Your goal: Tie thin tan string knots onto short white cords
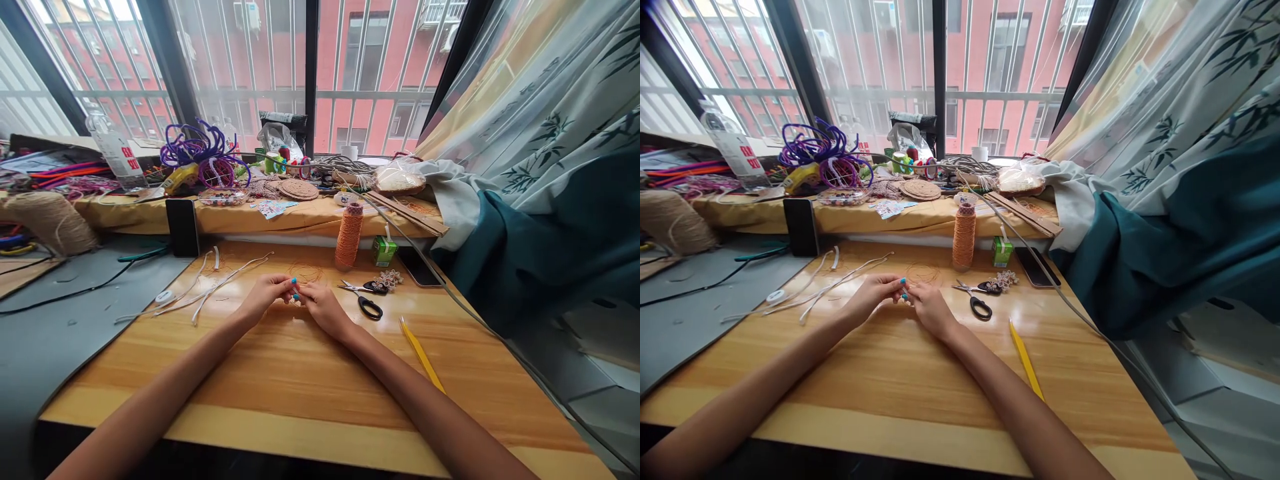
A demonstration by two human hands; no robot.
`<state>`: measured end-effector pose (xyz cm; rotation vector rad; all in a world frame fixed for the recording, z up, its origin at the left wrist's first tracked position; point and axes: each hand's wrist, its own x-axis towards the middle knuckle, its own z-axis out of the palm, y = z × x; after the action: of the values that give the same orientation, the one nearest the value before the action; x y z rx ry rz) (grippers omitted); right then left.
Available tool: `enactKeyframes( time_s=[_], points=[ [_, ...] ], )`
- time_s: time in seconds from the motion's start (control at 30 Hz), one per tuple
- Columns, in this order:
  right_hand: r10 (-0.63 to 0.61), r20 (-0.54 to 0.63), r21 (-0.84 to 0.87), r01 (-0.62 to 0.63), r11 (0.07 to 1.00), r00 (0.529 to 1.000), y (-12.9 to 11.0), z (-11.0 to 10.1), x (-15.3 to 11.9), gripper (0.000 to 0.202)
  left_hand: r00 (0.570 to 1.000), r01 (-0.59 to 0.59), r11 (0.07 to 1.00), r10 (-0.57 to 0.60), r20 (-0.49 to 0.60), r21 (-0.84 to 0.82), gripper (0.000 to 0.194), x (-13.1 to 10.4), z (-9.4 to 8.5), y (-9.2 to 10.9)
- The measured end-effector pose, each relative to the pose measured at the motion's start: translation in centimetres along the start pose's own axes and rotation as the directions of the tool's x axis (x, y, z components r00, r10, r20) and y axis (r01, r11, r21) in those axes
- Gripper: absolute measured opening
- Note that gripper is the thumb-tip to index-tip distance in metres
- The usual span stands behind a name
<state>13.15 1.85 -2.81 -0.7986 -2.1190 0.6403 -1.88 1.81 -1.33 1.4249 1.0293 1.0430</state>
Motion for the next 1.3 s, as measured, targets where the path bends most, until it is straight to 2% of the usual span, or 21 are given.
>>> enactKeyframes(
  time_s=[0.17,0.3,0.4,0.5,0.6,0.73,0.83,0.93,1.03,1.3],
  points=[
    [0.062,-0.061,-0.039,-0.064,0.997,0.996,0.1,-0.1,-0.1,0.021,0.999,0.034,0.999,-0.033,0.024,-0.033,0.026,0.1,-0.1,0.1],
    [0.059,-0.083,-0.067,-0.065,0.996,0.995,0.3,-0.1,-0.1,0.020,0.998,0.054,0.997,-0.052,0.041,-0.055,0.030,0.0,-0.2,0.7],
    [0.070,-0.091,-0.053,-0.075,0.996,0.993,0.3,-0.2,0.0,0.019,1.000,0.021,1.000,-0.022,0.005,0.020,0.032,0.0,-0.5,1.2],
    [0.098,-0.093,-0.022,-0.100,0.995,0.991,0.3,-0.2,0.1,0.021,0.996,-0.087,0.978,0.085,0.021,0.187,0.031,0.1,-0.9,1.5],
    [0.097,-0.078,0.002,-0.097,0.995,0.992,0.2,-0.3,0.1,0.023,0.973,-0.227,0.887,0.196,0.118,0.402,0.026,0.1,-1.2,1.4],
    [0.062,-0.035,0.013,-0.062,0.998,0.997,0.1,-0.3,0.1,0.025,0.932,-0.354,0.695,0.317,0.176,0.625,0.022,0.0,-1.0,0.7],
    [0.030,0.002,-0.003,-0.030,1.000,1.000,-0.1,-0.3,0.0,0.025,0.899,-0.412,0.577,0.384,0.211,0.705,0.025,-0.2,-0.9,0.4],
    [0.011,0.034,-0.004,-0.011,1.000,0.999,-0.2,-0.3,-0.1,0.024,0.881,-0.436,0.505,0.407,0.239,0.745,0.026,-0.4,-0.9,0.4],
    [0.007,0.058,-0.002,-0.007,1.000,0.998,-0.4,-0.3,-0.1,0.022,0.881,-0.430,0.498,0.415,0.228,0.753,0.025,-0.6,-0.8,0.5],
    [0.057,0.091,0.105,-0.066,0.992,0.994,-0.7,-0.6,0.0,0.023,0.911,-0.361,0.584,0.388,0.141,0.727,0.028,-0.8,-0.8,1.2]
  ],
)
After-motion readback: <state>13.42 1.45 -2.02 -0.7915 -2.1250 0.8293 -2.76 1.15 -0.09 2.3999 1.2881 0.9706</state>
